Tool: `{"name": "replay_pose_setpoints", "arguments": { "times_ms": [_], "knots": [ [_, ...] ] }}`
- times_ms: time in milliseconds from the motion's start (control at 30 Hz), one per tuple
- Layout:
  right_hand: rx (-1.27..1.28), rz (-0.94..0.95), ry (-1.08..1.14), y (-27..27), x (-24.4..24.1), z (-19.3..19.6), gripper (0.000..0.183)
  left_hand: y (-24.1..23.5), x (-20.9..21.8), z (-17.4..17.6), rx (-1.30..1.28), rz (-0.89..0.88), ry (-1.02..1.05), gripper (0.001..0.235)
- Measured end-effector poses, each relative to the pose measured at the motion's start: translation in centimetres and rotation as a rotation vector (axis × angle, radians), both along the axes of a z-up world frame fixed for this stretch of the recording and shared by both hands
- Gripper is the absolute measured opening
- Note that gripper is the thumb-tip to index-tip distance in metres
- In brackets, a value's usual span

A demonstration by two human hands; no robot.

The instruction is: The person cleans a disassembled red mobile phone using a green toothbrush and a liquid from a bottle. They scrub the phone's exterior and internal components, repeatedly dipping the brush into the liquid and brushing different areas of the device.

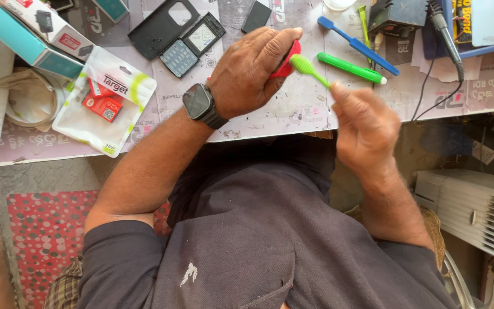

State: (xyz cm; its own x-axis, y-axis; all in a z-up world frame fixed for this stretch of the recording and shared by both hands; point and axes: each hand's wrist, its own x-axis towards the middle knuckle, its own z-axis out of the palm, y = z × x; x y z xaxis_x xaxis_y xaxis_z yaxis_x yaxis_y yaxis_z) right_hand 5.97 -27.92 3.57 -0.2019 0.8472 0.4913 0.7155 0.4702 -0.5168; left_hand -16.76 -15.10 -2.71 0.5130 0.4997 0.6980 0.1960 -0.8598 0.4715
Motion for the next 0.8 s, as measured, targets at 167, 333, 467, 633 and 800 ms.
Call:
{"name": "replay_pose_setpoints", "arguments": {
  "times_ms": [167, 333, 467, 633, 800],
  "knots": [
    [-0.018, -0.006, -0.035, 0.2, 0.4, -0.5, 0.034, 0.1, 0.2, 0.2, 0.062, 0.006, 0.083, 0.063],
    [0.071, -0.096, 0.105, 0.9, 2.6, -0.5, 0.027, -0.6, 1.6, 0.7, 0.093, -0.072, 0.309, 0.076],
    [0.136, -0.118, 0.202, 1.6, 4.7, -1.7, 0.031, -0.8, 2.4, 1.1, 0.146, -0.015, 0.575, 0.074],
    [0.122, -0.096, 0.682, 5.8, 5.1, -4.4, 0.031, -0.8, 2.8, 2.4, 0.147, 0.035, 0.737, 0.067],
    [0.226, -0.231, 0.797, 9.7, 2.9, -5.5, 0.035, -1.0, 3.9, 6.1, 0.245, 0.093, 0.508, 0.058]
  ]
}}
